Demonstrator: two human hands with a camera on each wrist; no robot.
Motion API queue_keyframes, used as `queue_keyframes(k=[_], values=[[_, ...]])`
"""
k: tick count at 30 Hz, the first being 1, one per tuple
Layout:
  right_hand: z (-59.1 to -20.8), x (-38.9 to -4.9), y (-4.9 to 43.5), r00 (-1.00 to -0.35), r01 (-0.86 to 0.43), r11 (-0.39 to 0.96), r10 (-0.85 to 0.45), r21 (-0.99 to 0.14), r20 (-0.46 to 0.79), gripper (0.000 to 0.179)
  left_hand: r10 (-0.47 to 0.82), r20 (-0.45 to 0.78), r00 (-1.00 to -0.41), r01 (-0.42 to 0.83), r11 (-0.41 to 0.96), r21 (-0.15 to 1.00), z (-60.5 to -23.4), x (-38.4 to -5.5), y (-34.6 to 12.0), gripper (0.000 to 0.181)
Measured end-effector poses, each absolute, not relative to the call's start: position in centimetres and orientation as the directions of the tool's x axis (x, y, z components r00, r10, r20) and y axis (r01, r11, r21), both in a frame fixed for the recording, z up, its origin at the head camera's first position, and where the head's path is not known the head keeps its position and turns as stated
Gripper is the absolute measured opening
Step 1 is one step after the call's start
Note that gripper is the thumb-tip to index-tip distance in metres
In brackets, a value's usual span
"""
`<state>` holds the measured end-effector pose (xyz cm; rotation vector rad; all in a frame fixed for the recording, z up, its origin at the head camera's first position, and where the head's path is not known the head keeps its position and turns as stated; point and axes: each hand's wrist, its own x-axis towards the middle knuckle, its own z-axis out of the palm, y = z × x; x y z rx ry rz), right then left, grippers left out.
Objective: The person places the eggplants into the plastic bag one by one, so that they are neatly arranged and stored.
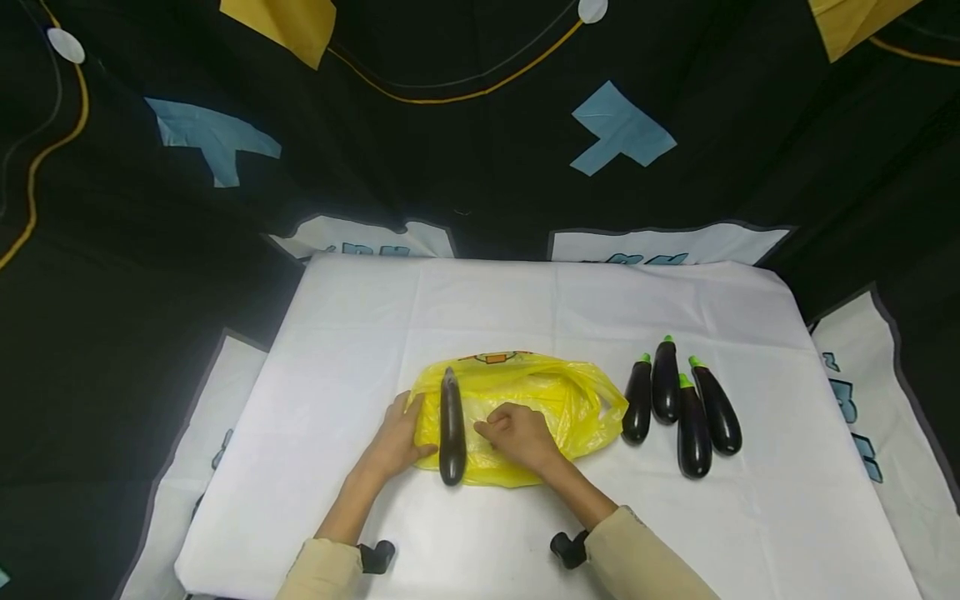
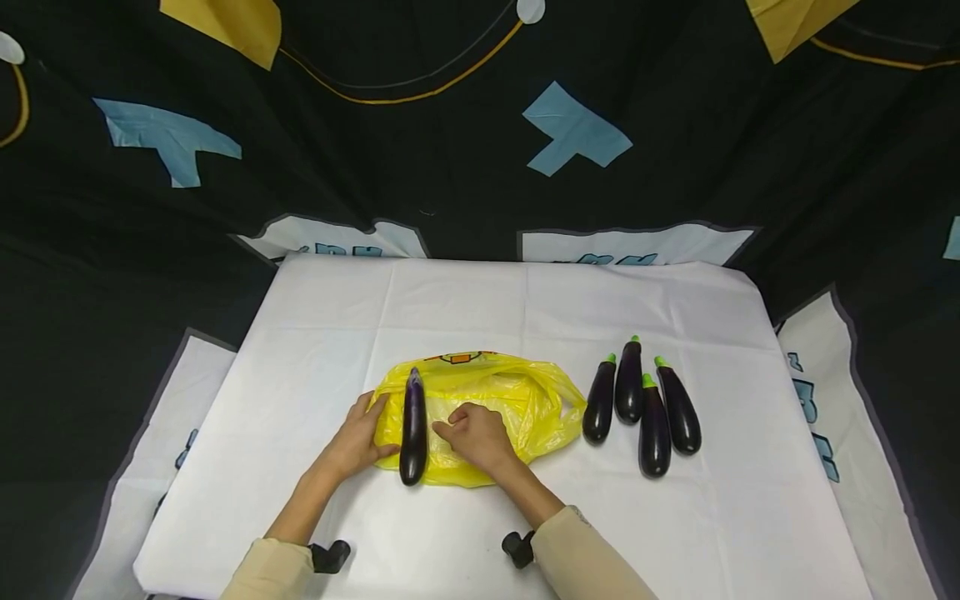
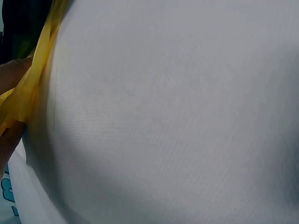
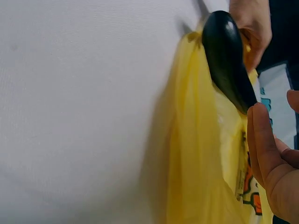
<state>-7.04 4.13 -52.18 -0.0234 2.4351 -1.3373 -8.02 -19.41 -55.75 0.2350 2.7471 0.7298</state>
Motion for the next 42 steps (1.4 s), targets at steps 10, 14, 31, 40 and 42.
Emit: queue_keyframes(k=[10,14,31,40,42], values=[[-50.1,-6.6,6.1,-0.94,0.15,0.517,-0.19,-0.843,-0.284,0.032,0.229,-0.228,-0.946,0.081,0.851,0.519,-55.4,-8.0,-19.5,0.093],[-49.1,-6.2,7.1,-0.94,0.165,0.506,-0.179,-0.847,-0.29,0.034,0.231,-0.227,-0.946,0.083,0.852,0.518,-55.5,-8.0,-19.5,0.093],[-46.5,-3.1,18.0,-0.957,0.26,0.492,0.014,-0.831,-0.291,0.043,0.235,-0.238,-0.943,0.089,0.862,0.498,-55.4,-8.0,-19.3,0.093],[-46.3,-1.9,23.0,-0.961,0.261,0.625,0.093,-0.735,-0.262,0.05,0.228,-0.241,-0.943,0.082,0.863,0.498,-55.5,-7.9,-19.3,0.094],[-46.5,-1.7,23.9,-0.963,0.253,0.657,0.102,-0.71,-0.249,0.05,0.23,-0.238,-0.944,0.085,0.863,0.498,-55.5,-7.9,-19.3,0.094]])
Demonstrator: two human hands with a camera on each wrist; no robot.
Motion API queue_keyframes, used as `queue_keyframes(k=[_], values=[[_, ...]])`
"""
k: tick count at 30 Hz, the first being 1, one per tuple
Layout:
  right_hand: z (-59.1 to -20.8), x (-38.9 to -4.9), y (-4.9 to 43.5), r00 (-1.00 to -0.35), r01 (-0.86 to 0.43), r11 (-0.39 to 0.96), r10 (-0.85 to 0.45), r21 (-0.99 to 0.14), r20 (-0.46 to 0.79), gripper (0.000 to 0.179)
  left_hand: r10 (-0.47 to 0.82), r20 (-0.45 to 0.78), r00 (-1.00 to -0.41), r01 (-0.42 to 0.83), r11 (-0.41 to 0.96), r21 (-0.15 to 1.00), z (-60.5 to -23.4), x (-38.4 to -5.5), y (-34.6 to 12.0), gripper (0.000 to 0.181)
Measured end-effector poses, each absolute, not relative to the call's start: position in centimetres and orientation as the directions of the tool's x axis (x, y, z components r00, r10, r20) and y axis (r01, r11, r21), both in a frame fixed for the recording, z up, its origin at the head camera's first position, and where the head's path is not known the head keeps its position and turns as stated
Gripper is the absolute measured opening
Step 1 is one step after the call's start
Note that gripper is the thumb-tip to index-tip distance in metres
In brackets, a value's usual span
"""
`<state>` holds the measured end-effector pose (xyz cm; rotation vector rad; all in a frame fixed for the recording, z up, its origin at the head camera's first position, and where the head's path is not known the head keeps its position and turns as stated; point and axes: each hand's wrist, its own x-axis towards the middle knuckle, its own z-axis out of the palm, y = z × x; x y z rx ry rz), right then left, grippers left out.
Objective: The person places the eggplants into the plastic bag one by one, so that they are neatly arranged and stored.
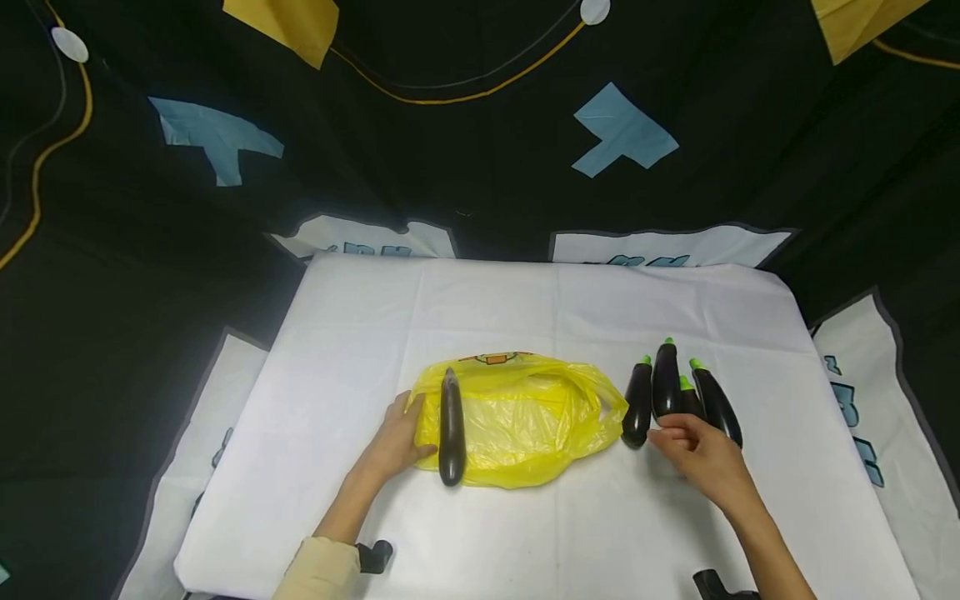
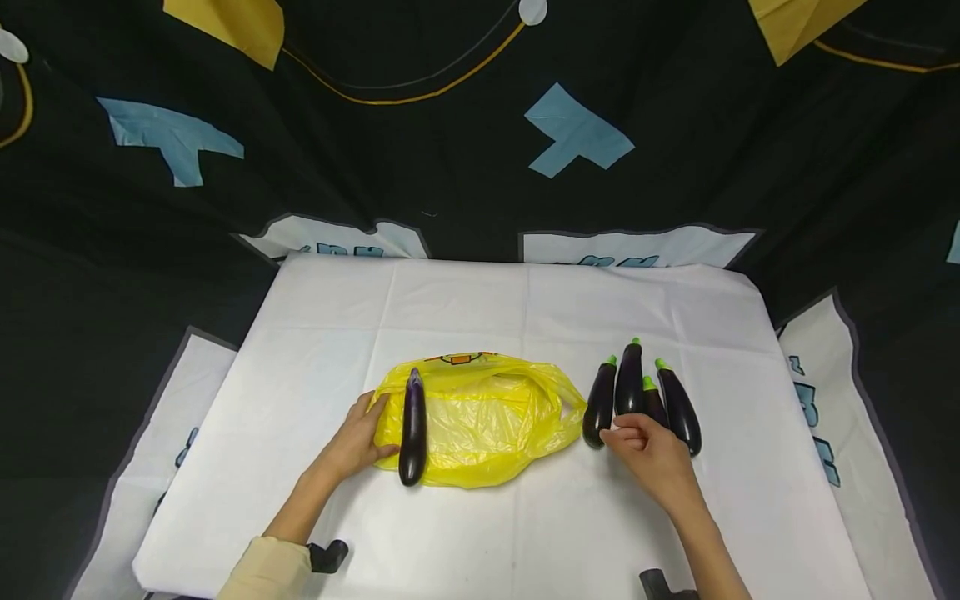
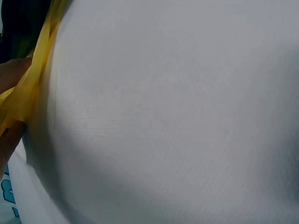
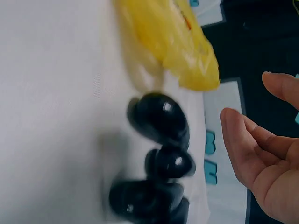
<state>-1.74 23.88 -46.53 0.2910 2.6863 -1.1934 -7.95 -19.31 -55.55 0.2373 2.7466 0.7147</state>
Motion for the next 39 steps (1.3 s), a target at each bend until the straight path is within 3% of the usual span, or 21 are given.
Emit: queue_keyframes(k=[10,18,26,33,39], values=[[-47.4,-1.0,28.2,-0.955,0.298,0.738,0.236,-0.605,-0.181,0.055,0.233,-0.226,-0.946,0.089,0.856,0.509,-55.7,-7.9,-19.3,0.094],[-48.3,-1.1,31.3,-0.907,0.402,0.715,0.395,-0.572,-0.145,0.053,0.227,-0.235,-0.945,0.079,0.857,0.509,-55.6,-7.8,-19.3,0.094],[-50.7,-1.5,33.3,-0.865,0.481,0.674,0.467,-0.561,-0.181,0.064,0.218,-0.248,-0.944,0.07,0.867,0.493,-55.6,-7.7,-19.3,0.094],[-52.1,-2.1,33.2,-0.862,0.506,0.648,0.39,-0.568,-0.323,0.079,0.222,-0.249,-0.943,0.077,0.871,0.486,-55.7,-7.7,-19.4,0.094],[-52.7,-2.3,33.0,-0.869,0.494,0.678,0.366,-0.545,-0.333,0.076,0.221,-0.238,-0.946,0.077,0.863,0.498,-55.6,-7.7,-19.4,0.093]])
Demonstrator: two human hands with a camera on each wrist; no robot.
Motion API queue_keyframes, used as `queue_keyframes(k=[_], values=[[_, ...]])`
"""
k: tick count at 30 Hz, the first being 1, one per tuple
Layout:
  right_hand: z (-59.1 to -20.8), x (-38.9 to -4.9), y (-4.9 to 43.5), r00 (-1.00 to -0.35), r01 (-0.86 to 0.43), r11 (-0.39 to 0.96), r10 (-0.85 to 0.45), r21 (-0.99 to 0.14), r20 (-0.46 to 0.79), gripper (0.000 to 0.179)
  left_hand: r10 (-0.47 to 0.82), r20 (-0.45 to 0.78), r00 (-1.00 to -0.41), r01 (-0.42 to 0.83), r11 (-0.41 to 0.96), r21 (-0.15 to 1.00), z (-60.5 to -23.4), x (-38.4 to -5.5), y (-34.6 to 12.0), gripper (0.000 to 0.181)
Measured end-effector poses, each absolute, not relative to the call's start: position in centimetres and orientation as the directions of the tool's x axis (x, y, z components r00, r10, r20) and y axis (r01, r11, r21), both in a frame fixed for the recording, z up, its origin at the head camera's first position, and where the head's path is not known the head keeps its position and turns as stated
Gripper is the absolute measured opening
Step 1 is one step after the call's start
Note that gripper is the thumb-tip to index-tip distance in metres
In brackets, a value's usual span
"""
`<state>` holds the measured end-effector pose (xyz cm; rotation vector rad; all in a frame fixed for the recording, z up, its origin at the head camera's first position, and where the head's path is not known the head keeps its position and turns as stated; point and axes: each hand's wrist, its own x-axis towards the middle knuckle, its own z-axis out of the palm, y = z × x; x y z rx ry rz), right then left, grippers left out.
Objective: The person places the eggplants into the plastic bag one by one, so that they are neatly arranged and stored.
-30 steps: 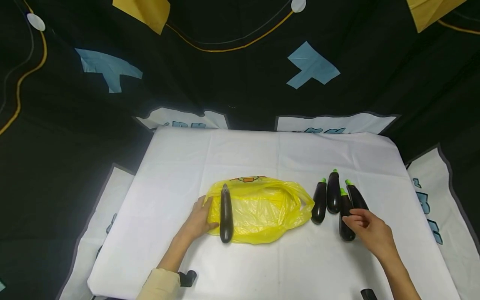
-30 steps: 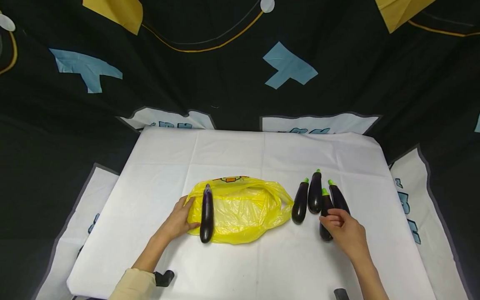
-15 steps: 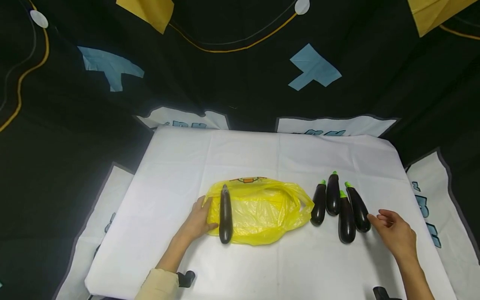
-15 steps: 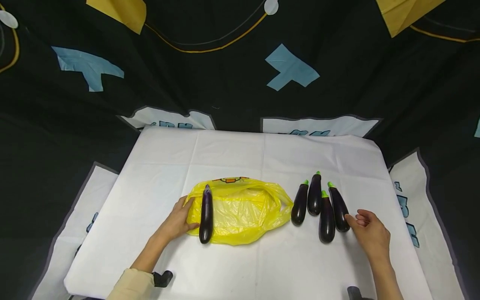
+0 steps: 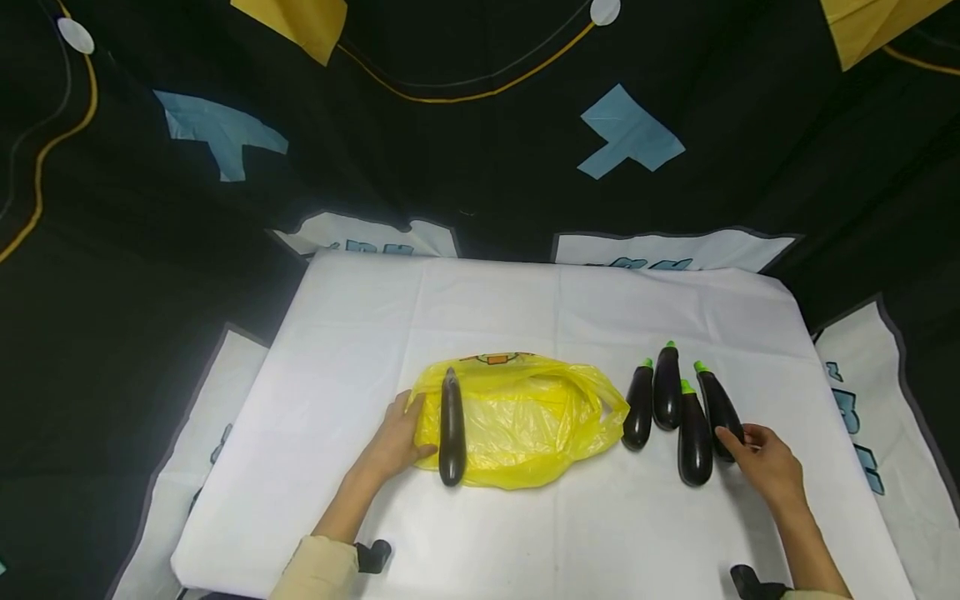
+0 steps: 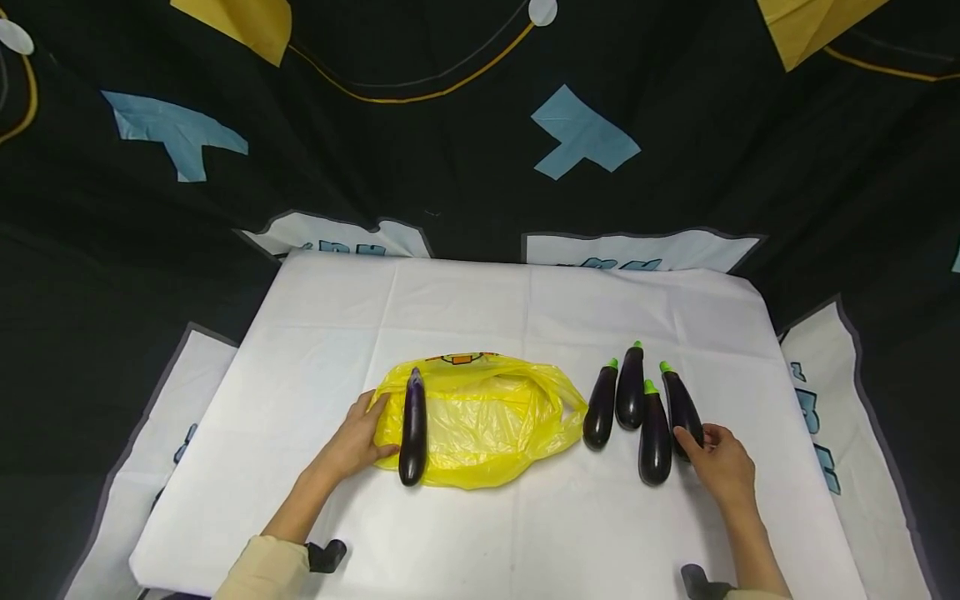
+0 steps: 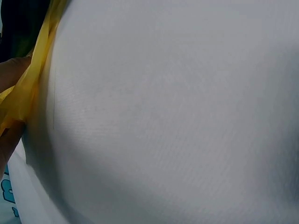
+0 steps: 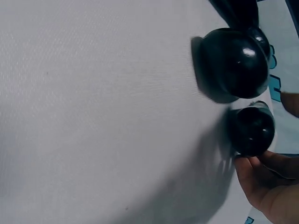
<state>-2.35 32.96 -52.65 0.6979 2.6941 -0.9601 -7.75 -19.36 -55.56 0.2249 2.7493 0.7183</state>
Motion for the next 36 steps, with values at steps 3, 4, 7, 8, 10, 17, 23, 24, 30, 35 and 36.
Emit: queue_keyframes(k=[3,4,7,8,10,17,23,24,30,35,36], values=[[-52.8,-2.5,33.0,-0.863,0.505,0.672,0.379,-0.542,-0.334,0.073,0.231,-0.225,-0.947,0.091,0.86,0.501,-55.6,-7.8,-19.4,0.093],[-52.8,-2.5,32.9,-0.859,0.512,0.665,0.386,-0.544,-0.337,0.072,0.232,-0.224,-0.947,0.093,0.861,0.5,-55.6,-7.8,-19.4,0.093],[-52.8,-2.6,32.9,-0.846,0.532,0.651,0.409,-0.541,-0.341,0.068,0.242,-0.214,-0.946,0.107,0.86,0.5,-55.7,-7.8,-19.4,0.093],[-52.8,-2.7,32.9,-0.844,0.537,0.648,0.414,-0.54,-0.342,0.067,0.245,-0.21,-0.946,0.11,0.857,0.503,-55.7,-7.8,-19.5,0.093],[-52.9,-2.7,32.9,-0.841,0.541,0.648,0.422,-0.536,-0.339,0.066,0.248,-0.202,-0.947,0.115,0.854,0.507,-55.8,-7.8,-19.5,0.093],[-53.2,-2.6,33.1,-0.842,0.538,0.651,0.438,-0.536,-0.313,0.064,0.257,-0.184,-0.949,0.133,0.853,0.505,-55.9,-7.8,-19.5,0.092],[-53.4,-2.3,33.3,-0.833,0.552,0.639,0.456,-0.536,-0.314,0.066,0.252,-0.203,-0.946,0.12,0.855,0.505,-55.8,-7.9,-19.4,0.093],[-53.5,-2.3,33.4,-0.829,0.558,0.633,0.46,-0.537,-0.319,0.067,0.252,-0.203,-0.946,0.119,0.854,0.506,-55.7,-7.8,-19.4,0.093],[-56.2,-2.2,35.2,-0.819,0.571,0.626,0.475,-0.531,-0.321,0.079,0.251,-0.204,-0.946,0.115,0.852,0.511,-55.8,-7.8,-19.5,0.092],[-55.3,-1.8,34.8,-0.806,0.59,0.609,0.485,-0.53,-0.34,0.078,0.247,-0.199,-0.948,0.115,0.853,0.51,-55.7,-7.7,-19.5,0.092],[-54.5,-1.7,34.2,-0.8,0.598,0.604,0.494,-0.527,-0.341,0.076,0.247,-0.198,-0.949,0.115,0.852,0.51,-55.7,-7.7,-19.5,0.093]])
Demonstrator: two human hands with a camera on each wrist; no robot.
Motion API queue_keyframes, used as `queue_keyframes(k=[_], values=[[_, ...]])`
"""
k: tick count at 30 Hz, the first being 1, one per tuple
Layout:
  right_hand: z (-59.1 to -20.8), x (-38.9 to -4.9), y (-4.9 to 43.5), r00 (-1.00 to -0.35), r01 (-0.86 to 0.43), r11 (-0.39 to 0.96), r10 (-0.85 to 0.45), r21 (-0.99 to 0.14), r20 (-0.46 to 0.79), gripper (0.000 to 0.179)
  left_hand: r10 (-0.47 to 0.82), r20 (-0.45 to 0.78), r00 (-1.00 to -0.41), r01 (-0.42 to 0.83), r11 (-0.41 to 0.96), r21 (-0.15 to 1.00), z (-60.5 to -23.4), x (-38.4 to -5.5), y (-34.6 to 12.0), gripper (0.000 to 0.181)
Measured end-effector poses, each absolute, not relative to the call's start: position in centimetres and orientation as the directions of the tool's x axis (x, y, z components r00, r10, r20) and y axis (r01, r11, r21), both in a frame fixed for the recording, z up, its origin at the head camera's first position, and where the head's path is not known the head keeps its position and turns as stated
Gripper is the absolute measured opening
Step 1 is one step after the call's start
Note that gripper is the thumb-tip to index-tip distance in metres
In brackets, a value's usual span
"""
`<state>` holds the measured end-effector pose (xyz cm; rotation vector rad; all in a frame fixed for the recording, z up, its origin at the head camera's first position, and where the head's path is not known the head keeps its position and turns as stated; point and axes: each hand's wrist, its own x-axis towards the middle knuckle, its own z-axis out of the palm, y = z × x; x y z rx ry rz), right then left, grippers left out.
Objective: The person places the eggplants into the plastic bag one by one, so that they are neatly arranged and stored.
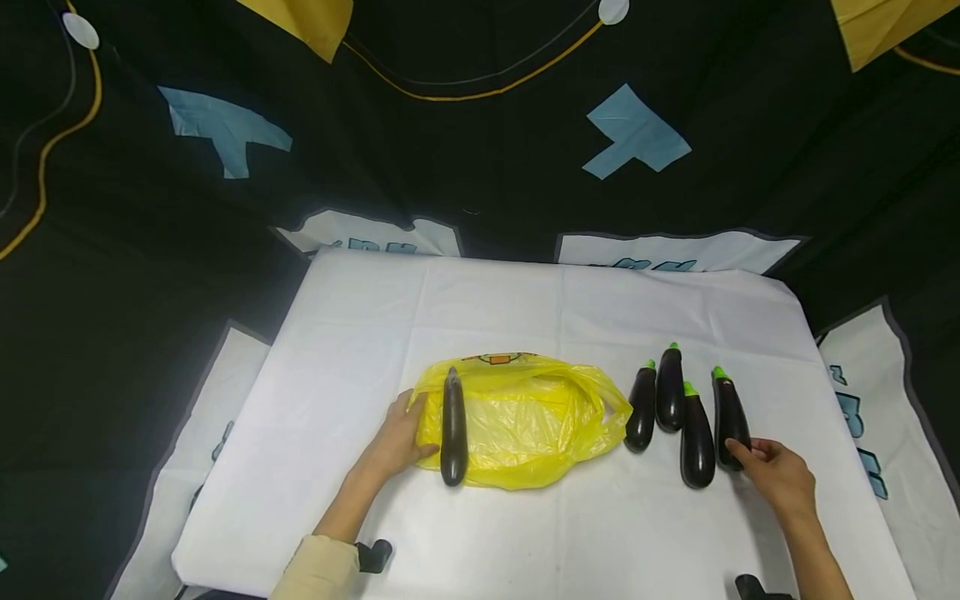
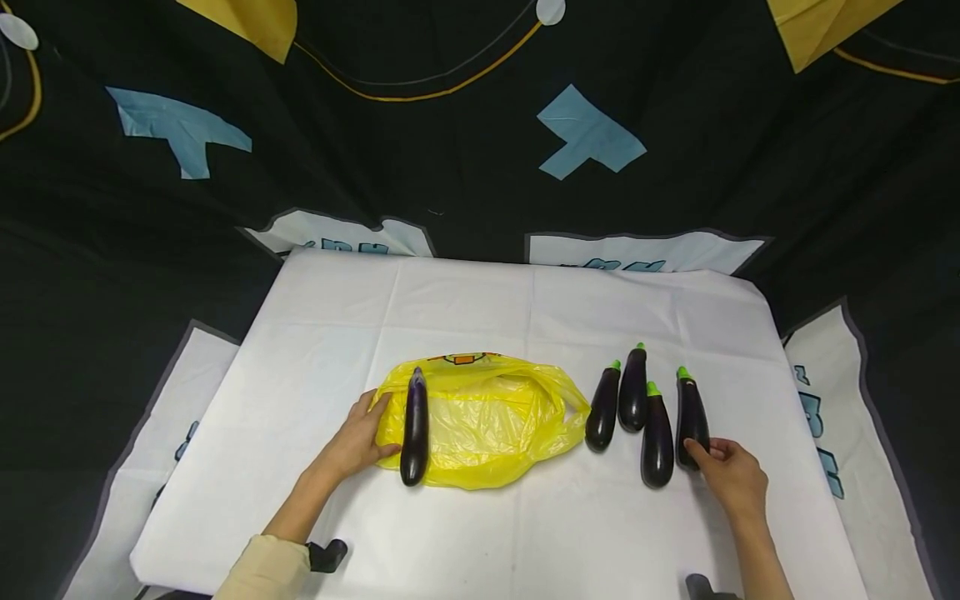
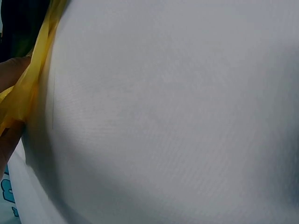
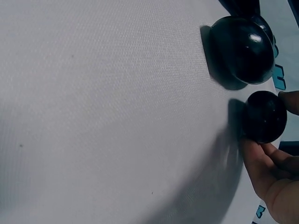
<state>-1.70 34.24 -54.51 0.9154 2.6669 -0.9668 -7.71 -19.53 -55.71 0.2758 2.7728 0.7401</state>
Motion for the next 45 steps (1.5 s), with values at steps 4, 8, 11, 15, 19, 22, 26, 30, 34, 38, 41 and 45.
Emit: queue_keyframes(k=[4,8,11,15,19,22,26,30,34,38,41,45], values=[[-55.6,-1.6,34.8,-0.783,0.618,0.589,0.523,-0.52,-0.338,0.077,0.248,-0.195,-0.949,0.119,0.854,0.507,-55.7,-7.7,-19.5,0.093],[-58.1,-1.6,36.6,-0.78,0.625,0.601,0.503,-0.499,-0.372,0.083,0.253,-0.192,-0.948,0.125,0.853,0.506,-55.7,-7.7,-19.5,0.093],[-57.9,-1.6,36.7,-0.773,0.634,0.59,0.483,-0.499,-0.412,0.086,0.257,-0.186,-0.948,0.13,0.849,0.513,-55.7,-7.8,-19.6,0.092],[-54.9,-1.4,35.0,-0.761,0.649,0.56,0.478,-0.515,-0.44,0.083,0.258,-0.188,-0.948,0.13,0.849,0.511,-55.7,-7.8,-19.6,0.092],[-52.8,-1.0,33.6,-0.759,0.651,0.55,0.473,-0.523,-0.447,0.079,0.254,-0.198,-0.947,0.124,0.854,0.505,-55.8,-7.8,-19.6,0.093],[-52.2,-0.8,33.2,-0.755,0.656,0.544,0.478,-0.523,-0.45,0.076,0.249,-0.204,-0.947,0.117,0.856,0.504,-55.8,-7.8,-19.6,0.093],[-51.6,-0.7,33.0,-0.757,0.653,0.541,0.483,-0.529,-0.44,0.074,0.249,-0.203,-0.947,0.116,0.854,0.507,-55.8,-7.8,-19.6,0.093],[-50.9,-0.7,32.7,-0.76,0.649,0.54,0.485,-0.536,-0.432,0.073,0.246,-0.207,-0.947,0.111,0.855,0.507,-55.7,-7.8,-19.5,0.093],[-50.3,-0.8,32.2,-0.765,0.644,0.544,0.479,-0.538,-0.431,0.074,0.242,-0.211,-0.947,0.105,0.854,0.509,-55.7,-7.8,-19.5,0.093],[-49.6,-0.8,31.4,-0.782,0.623,0.559,0.466,-0.548,-0.413,0.073,0.247,-0.205,-0.947,0.111,0.85,0.515,-55.7,-7.8,-19.5,0.093],[-49.1,-0.8,30.8,-0.792,0.61,0.564,0.458,-0.557,-0.404,0.074,0.25,-0.202,-0.947,0.113,0.847,0.519,-55.7,-7.8,-19.5,0.092],[-48.6,-0.9,29.9,-0.801,0.598,0.569,0.456,-0.565,-0.388,0.075,0.25,-0.206,-0.946,0.111,0.849,0.516,-55.7,-7.8,-19.5,0.092]])
